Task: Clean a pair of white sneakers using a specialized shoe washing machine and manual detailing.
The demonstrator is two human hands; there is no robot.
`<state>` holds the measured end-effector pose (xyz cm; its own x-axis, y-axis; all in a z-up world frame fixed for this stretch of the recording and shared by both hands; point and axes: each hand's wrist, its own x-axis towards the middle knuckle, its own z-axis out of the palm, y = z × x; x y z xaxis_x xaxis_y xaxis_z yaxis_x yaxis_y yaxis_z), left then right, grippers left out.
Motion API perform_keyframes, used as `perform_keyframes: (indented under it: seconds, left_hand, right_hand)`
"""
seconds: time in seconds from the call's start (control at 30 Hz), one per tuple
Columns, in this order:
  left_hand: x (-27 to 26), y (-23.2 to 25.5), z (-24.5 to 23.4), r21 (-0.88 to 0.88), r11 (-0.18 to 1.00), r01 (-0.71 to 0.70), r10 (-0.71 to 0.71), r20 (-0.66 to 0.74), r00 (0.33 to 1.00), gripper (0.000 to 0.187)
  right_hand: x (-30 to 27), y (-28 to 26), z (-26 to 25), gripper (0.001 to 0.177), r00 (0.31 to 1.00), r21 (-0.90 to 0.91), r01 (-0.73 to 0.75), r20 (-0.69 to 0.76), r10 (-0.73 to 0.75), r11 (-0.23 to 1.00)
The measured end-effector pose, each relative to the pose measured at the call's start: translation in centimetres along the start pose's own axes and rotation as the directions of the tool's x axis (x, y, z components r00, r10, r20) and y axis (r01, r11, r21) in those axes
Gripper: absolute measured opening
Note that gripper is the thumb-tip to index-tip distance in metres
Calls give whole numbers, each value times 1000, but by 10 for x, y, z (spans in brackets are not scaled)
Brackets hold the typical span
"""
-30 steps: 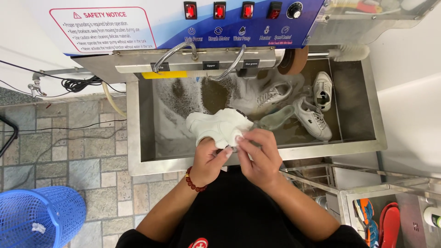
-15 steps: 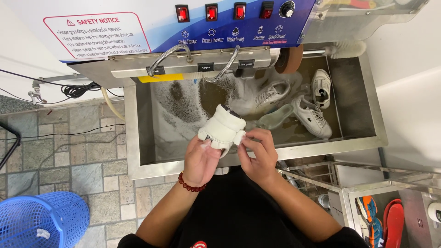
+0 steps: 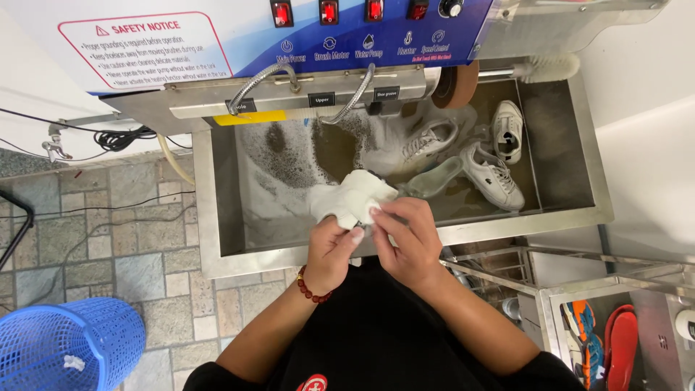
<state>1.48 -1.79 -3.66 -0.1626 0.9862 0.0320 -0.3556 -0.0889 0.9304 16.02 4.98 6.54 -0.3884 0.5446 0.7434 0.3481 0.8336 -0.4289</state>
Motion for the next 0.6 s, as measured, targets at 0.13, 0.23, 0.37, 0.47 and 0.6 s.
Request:
perform_keyframes:
  seconds: [0.13,0.23,0.37,0.47,0.6]
  left_hand:
    - [10,33,7,480,868,-127,101,81,992,16]
    - [17,52,10,474,792,-385,334,192,923,17]
    - [17,60,12,556,685,-471,394,260,881,29]
    - [21,64,11,573,662,-482,377,300,876,38]
    - [22,70,10,567,694,-444,290,343,893,42]
  right_hand:
    - [14,-10,-11,36,996,37,13,83,-16,999]
    - [7,-9,-18,36,982,87,21,183,-37,996]
    - [8,-12,-16,35,978,106,-4,207,-18,994]
    - [12,-9,-17,35,979,121,43,193,-66,992]
    - [14,-3,-19,37,970,143,73,221,-104,987]
